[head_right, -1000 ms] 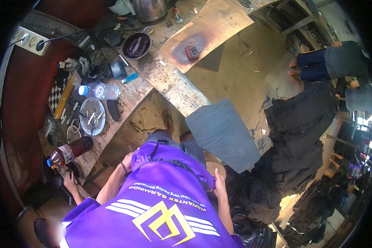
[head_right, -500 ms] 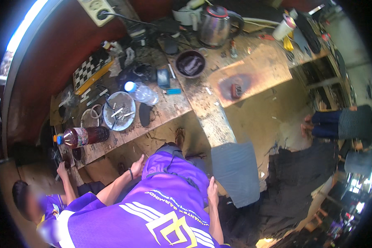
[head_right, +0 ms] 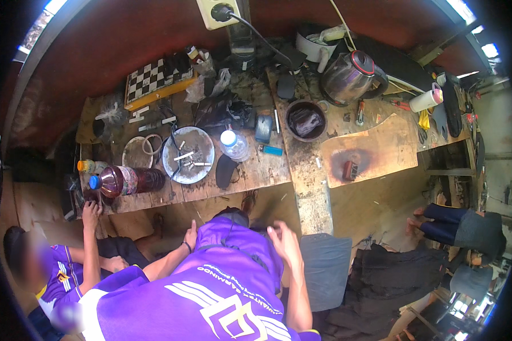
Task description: The person works at a cluttered workbench, scraping a dark patch on a wooden board, then uses a screwdriver to pry and adjust a small black shoe part. They handle a plastic bag and a small container, and repeatedly rub the shoe part with a dark substance from a bowl.
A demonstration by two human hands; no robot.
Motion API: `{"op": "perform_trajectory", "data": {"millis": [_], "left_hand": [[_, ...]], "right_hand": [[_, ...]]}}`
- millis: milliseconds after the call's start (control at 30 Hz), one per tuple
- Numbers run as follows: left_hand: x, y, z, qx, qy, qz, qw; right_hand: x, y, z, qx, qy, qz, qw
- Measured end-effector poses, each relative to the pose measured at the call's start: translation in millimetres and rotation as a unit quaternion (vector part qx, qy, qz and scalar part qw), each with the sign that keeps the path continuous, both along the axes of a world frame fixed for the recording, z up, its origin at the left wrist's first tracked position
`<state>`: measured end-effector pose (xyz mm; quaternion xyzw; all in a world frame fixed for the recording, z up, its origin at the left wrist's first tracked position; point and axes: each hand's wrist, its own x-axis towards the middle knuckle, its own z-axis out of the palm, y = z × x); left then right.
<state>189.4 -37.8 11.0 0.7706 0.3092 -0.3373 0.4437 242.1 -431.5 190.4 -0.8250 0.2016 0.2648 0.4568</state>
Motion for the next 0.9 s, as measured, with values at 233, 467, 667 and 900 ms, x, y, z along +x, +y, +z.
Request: {"op": "perform_trajectory", "data": {"millis": [233, 467, 667, 900], "left_hand": [[-23, -14, 46, -0.281, 0.276, 0.231, 0.890], [-53, 10, 77, -0.297, 0.258, 0.223, 0.892], [-61, 32, 92, -0.238, 0.209, 0.225, 0.921], [-58, 44, 101, -0.207, 0.183, 0.228, 0.934]], "right_hand": [[136, -4, 18, 0.014, -0.155, -0.026, 0.987], [234, 16, -1, -0.109, -0.314, 0.030, 0.943], [290, 44, -22, -0.193, -0.220, 0.087, 0.952], [267, 39, -3, -0.171, -0.294, 0.021, 0.940]]}}
